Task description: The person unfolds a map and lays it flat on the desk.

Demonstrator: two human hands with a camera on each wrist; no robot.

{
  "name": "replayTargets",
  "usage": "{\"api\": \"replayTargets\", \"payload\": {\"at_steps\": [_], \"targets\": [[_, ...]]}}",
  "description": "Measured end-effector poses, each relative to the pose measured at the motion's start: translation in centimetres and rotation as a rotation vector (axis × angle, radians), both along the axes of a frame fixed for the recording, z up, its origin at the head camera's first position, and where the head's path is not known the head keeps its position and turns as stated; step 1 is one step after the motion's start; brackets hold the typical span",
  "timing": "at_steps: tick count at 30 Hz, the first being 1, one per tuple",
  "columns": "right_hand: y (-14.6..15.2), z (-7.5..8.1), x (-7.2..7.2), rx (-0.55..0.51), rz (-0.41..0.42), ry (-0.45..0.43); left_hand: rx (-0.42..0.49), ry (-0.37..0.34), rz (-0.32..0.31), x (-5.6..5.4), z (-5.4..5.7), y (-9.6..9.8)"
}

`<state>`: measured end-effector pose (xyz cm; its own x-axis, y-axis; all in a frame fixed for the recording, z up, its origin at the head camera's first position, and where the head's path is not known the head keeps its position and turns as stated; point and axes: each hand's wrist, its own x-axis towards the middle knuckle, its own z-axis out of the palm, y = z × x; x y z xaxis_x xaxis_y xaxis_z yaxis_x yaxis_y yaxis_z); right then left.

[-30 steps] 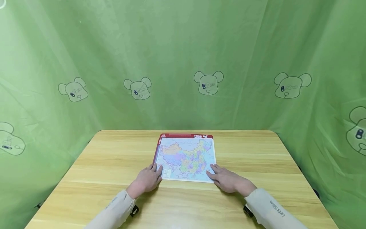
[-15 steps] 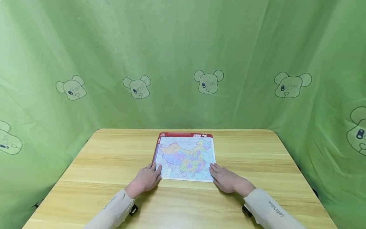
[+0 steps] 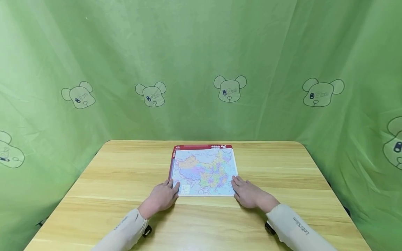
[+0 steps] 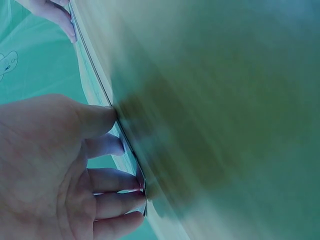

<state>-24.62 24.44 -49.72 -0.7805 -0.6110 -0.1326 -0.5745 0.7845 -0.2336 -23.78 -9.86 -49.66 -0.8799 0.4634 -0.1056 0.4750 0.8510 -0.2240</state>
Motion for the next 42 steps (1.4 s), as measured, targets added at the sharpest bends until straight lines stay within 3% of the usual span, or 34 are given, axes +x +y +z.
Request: {"api": "replayTargets", "payload": {"at_steps": [23,42], "targets": [[-0.2,-0.3,-1.3,0.035,-0.1,-0.047,-0.007,-0.021,-0.009,0.8,0.2,0.4],[-0.2,0.0,-1.8,0.034,-0.106,-0.066,-0.022,0.011,-0.036,1.4,-0.1,0.8]]}}
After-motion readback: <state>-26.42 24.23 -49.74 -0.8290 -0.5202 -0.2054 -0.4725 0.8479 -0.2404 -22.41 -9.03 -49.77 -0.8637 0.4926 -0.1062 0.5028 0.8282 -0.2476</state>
